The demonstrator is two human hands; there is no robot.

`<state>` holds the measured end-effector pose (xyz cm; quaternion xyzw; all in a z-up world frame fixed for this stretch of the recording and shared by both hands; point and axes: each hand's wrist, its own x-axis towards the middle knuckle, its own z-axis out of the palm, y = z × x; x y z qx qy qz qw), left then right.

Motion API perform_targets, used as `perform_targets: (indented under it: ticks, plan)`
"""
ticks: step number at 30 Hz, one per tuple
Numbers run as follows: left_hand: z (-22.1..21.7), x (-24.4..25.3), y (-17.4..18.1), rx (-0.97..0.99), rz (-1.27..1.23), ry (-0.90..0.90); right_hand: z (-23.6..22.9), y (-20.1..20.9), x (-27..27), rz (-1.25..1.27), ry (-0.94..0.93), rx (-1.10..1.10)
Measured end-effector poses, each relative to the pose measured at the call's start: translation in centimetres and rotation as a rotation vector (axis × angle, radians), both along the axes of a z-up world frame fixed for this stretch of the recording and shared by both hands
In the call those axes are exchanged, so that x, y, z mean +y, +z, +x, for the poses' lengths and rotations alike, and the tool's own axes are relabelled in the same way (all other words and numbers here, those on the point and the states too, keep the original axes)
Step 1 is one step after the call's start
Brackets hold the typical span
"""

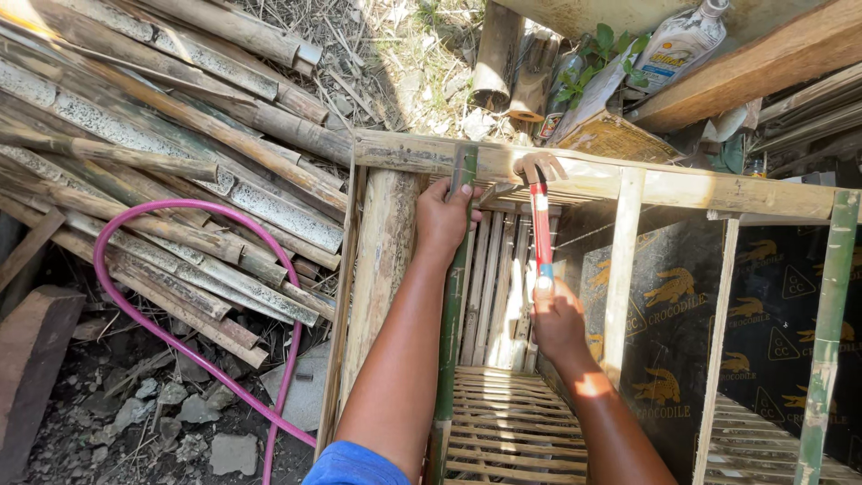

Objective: The person selects thin bamboo strips from a pile and carries them to a partially built bamboo frame. Using a hammer, they repeatedly tap the strips into place along the frame's edges to secure them.

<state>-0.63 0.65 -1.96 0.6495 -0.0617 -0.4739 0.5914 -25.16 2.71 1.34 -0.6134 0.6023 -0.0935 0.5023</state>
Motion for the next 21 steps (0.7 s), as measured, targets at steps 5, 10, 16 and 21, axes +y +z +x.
perform_targets:
  ticks: [5,10,16,21]
  plan:
    - [-0.1,-0.1,0.3,-0.012,0.002,0.018,0.5,0.2,-0.1,-0.220,0.153,0.049]
    - [-0.3,-0.1,0.1,-0.037,0.003,0.024,2.5,3.2,1.7,0.025,0.046,-0.159]
    - [-0.3,-0.4,-0.6,-0.031,-0.009,0.034,7.0,6.1,2.3,-0.319,0.174,-0.181]
    - [-0.2,-1.0,-0.6,-0.046,-0.010,0.031,7.3,8.1,2.8,-0.237,0.115,-0.290]
